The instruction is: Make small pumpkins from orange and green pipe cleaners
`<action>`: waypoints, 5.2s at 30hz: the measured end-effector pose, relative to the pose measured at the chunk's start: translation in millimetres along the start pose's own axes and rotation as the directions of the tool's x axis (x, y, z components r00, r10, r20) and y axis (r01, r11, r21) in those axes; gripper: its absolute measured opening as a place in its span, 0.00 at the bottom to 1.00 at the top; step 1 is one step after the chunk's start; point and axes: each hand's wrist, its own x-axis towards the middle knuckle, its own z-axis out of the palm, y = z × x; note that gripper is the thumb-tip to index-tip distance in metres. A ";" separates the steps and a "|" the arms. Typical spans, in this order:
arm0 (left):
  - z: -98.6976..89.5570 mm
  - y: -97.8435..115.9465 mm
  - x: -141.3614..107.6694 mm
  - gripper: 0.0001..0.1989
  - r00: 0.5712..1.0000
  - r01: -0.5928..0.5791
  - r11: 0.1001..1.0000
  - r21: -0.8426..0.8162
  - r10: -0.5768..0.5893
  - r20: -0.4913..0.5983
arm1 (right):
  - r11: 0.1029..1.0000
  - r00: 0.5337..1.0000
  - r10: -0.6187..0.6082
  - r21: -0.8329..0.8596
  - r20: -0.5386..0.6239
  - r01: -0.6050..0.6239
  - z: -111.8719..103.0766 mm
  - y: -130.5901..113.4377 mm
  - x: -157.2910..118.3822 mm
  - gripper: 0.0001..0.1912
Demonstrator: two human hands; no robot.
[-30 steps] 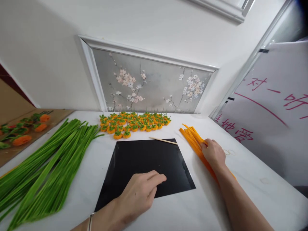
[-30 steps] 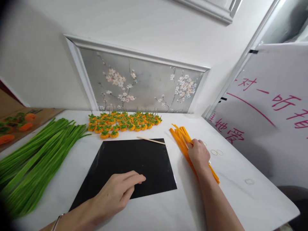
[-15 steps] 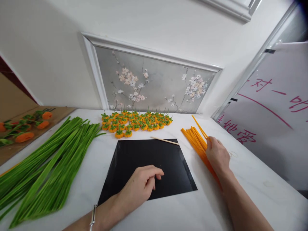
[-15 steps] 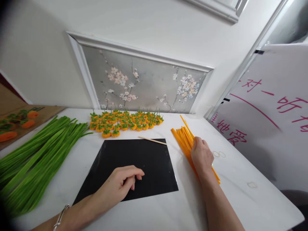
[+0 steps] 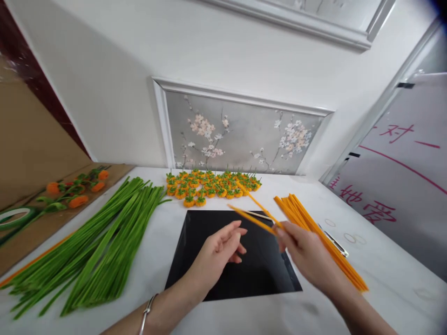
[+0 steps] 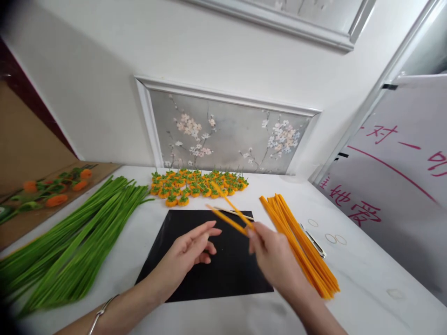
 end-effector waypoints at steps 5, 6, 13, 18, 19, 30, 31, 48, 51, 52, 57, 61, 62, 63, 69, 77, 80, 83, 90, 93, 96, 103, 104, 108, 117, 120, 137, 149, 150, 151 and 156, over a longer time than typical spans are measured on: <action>-2.4 12.6 0.5 0.18 0.999 -0.018 0.983 -0.183 0.010 -0.043 | 0.865 0.918 0.018 0.454 0.395 -0.212 56.2 -30.7 -17.9 0.16; -4.2 12.8 1.0 0.16 0.997 -0.024 0.985 -0.173 0.012 -0.071 | 0.826 0.898 0.014 0.502 0.440 -0.258 64.5 -32.9 -19.6 0.16; -9.0 9.0 0.3 0.12 0.996 -0.024 0.993 -0.117 0.013 -0.092 | 0.767 0.926 -0.082 0.617 0.368 -0.177 72.1 -49.6 -5.2 0.17; -11.2 3.9 1.9 0.13 0.999 0.011 0.997 -0.073 -0.014 -0.045 | 0.773 0.956 -0.098 0.626 0.276 -0.102 70.8 -53.8 7.5 0.20; -12.8 2.7 3.1 0.13 0.998 0.016 0.998 -0.068 -0.020 -0.055 | 0.763 0.953 -0.094 0.636 0.288 -0.117 72.2 -53.0 7.5 0.22; -11.6 1.3 6.3 0.15 0.990 0.102 0.985 0.138 -0.087 -0.111 | 0.773 0.972 0.027 0.612 0.234 -0.169 77.2 -27.6 3.5 0.25; -10.8 0.0 5.9 0.15 0.990 0.115 0.987 0.110 -0.105 -0.092 | 0.793 0.973 0.018 0.589 0.230 -0.154 78.2 -27.0 3.5 0.24; -18.6 -6.1 9.2 0.13 0.983 0.065 0.998 0.021 -0.060 -0.174 | 0.875 0.932 -0.078 0.473 0.355 -0.106 85.6 -32.2 -6.7 0.27; -17.9 -5.2 9.8 0.14 0.981 0.062 0.996 0.070 -0.048 -0.187 | 0.908 0.937 -0.092 0.414 0.337 -0.060 83.1 -31.3 -6.2 0.26; -18.0 -5.3 10.3 0.15 0.981 0.060 0.995 0.074 -0.045 -0.189 | 0.924 0.940 -0.096 0.381 0.329 -0.039 82.1 -31.2 -6.0 0.25; -21.2 -7.9 13.3 0.14 0.978 0.062 0.989 0.131 -0.034 -0.205 | 0.971 0.934 -0.115 0.239 0.340 0.033 78.4 -32.5 -5.6 0.24; -24.6 -10.9 15.1 0.17 0.985 0.098 0.939 0.329 -0.043 -0.169 | 0.994 0.940 -0.107 0.021 0.323 0.106 76.7 -33.8 -5.4 0.22; -25.1 -11.5 15.3 0.17 0.988 0.096 0.925 0.367 -0.044 -0.147 | 0.992 0.942 -0.104 -0.036 0.319 0.122 76.5 -33.9 -5.2 0.21; -25.4 -12.0 15.5 0.18 0.991 0.094 0.915 0.393 -0.047 -0.127 | 0.988 0.943 -0.102 -0.080 0.318 0.134 76.5 -34.0 -5.1 0.21; -23.9 -8.7 14.2 0.15 0.990 0.131 0.902 0.410 -0.100 -0.096 | 0.980 0.940 -0.100 -0.129 0.325 0.149 77.8 -35.0 -5.7 0.19; -19.1 -4.1 9.7 0.18 0.995 0.090 0.932 0.352 -0.065 -0.082 | 0.990 0.950 -0.112 0.110 0.293 0.083 70.4 -39.4 -3.6 0.14; -17.8 -3.6 9.6 0.16 0.993 0.069 0.990 0.126 -0.056 -0.104 | 0.986 0.951 -0.107 0.154 0.291 0.064 65.1 -37.5 -0.6 0.13; -18.5 -5.0 10.6 0.11 0.988 0.084 0.988 -0.130 -0.100 -0.120 | 0.988 0.956 -0.112 0.134 0.269 0.078 62.5 -31.5 2.1 0.13; -20.1 -1.3 12.5 0.16 0.980 0.132 0.971 -0.199 -0.159 -0.121 | 0.984 0.983 -0.179 0.012 0.036 0.179 63.9 -10.2 8.6 0.22; -18.4 4.6 11.0 0.19 0.976 0.194 0.963 -0.188 -0.208 -0.061 | 0.977 0.988 -0.156 -0.152 -0.010 0.152 59.4 -8.8 9.2 0.25; -17.6 4.2 10.1 0.11 0.978 0.189 0.969 -0.158 -0.200 -0.057 | 0.960 0.992 -0.125 -0.257 -0.026 0.114 55.9 -10.9 8.6 0.19; -20.3 -5.8 13.5 0.07 0.989 0.110 0.992 -0.061 -0.115 -0.095 | 0.906 0.988 -0.151 -0.396 0.028 0.149 60.1 -10.5 7.2 0.19; -20.4 -4.9 13.6 0.09 0.989 0.116 0.990 -0.077 -0.123 -0.086 | 0.904 0.987 -0.158 -0.397 0.032 0.158 60.4 -10.3 7.1 0.19; -20.5 -0.4 13.0 0.09 0.990 0.118 0.990 -0.072 -0.124 -0.075 | 0.898 0.987 -0.149 -0.410 0.056 0.159 60.0 -9.8 6.5 0.19; -15.7 -7.1 11.4 0.13 0.995 0.068 0.993 0.099 -0.061 -0.079 | 0.991 0.990 -0.127 0.053 0.066 0.124 64.4 -16.1 6.3 0.15; -10.3 -6.6 9.0 0.13 0.997 0.081 0.996 0.048 -0.081 -0.008 | 0.930 0.997 -0.041 0.369 0.070 0.013 67.6 -21.1 5.6 0.13; -9.3 -5.2 6.9 0.20 0.987 0.161 0.984 0.082 -0.161 -0.001 | 0.833 0.996 -0.077 0.552 0.036 0.044 72.6 -21.0 3.9 0.14; -8.5 -3.1 3.1 0.18 0.983 0.171 0.978 0.119 -0.178 0.042 | 0.838 1.000 -0.019 0.545 0.015 0.008 71.3 -22.0 3.2 0.14; -8.5 -3.2 3.0 0.18 0.984 0.166 0.978 0.126 -0.173 0.045 | 0.841 1.000 -0.022 0.542 0.010 0.013 71.0 -22.4 3.0 0.14; -8.5 -3.7 3.1 0.18 0.985 0.159 0.979 0.131 -0.166 0.049 | 0.842 1.000 -0.023 0.539 0.005 0.016 70.8 -22.8 2.9 0.13; -8.9 -6.4 4.4 0.19 0.989 0.125 0.989 0.079 -0.131 0.075 | 0.848 0.999 -0.033 0.529 0.010 0.023 69.5 -24.7 2.7 0.12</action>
